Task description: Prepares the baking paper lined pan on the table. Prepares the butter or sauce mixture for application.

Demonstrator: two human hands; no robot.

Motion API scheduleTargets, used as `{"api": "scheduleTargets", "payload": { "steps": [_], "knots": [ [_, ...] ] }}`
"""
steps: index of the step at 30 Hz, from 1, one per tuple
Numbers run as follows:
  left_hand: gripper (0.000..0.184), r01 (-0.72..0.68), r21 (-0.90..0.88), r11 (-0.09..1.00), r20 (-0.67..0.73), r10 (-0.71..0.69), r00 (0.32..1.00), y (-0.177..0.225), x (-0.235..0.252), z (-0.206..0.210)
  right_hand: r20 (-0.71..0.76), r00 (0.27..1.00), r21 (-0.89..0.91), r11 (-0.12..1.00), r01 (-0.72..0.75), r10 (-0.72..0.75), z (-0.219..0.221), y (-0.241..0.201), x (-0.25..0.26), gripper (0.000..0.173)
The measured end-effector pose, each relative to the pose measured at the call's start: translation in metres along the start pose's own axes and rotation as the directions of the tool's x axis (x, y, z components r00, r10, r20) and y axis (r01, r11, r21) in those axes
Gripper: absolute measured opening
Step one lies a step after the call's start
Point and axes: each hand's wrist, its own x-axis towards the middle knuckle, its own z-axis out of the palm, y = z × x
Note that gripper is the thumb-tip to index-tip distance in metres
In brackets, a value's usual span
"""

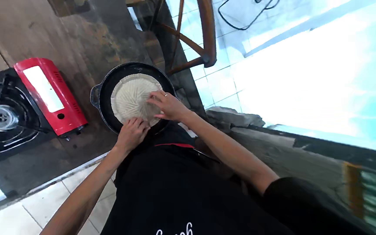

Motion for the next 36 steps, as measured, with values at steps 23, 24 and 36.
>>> {"api": "scheduleTargets", "payload": {
  "steps": [23,24,36],
  "knots": [
    [0.035,-0.017,-0.005,1.0,0.07,0.017,0.997,-0.01,-0.029,-0.004,0.33,0.931,-0.159,0.962,0.22,-0.159,-0.017,-0.003,0.043,0.095],
    [0.035,-0.012,0.012,1.0,0.066,0.012,0.998,-0.011,-0.032,-0.005,0.352,0.92,-0.159,0.958,0.238,-0.171,-0.02,-0.002,0.044,0.094],
    [0.027,0.01,0.192,0.981,0.044,-0.019,0.999,-0.009,-0.019,-0.014,0.406,0.914,-0.257,0.962,0.092,0.021,-0.017,-0.042,0.046,0.098]
  ]
}}
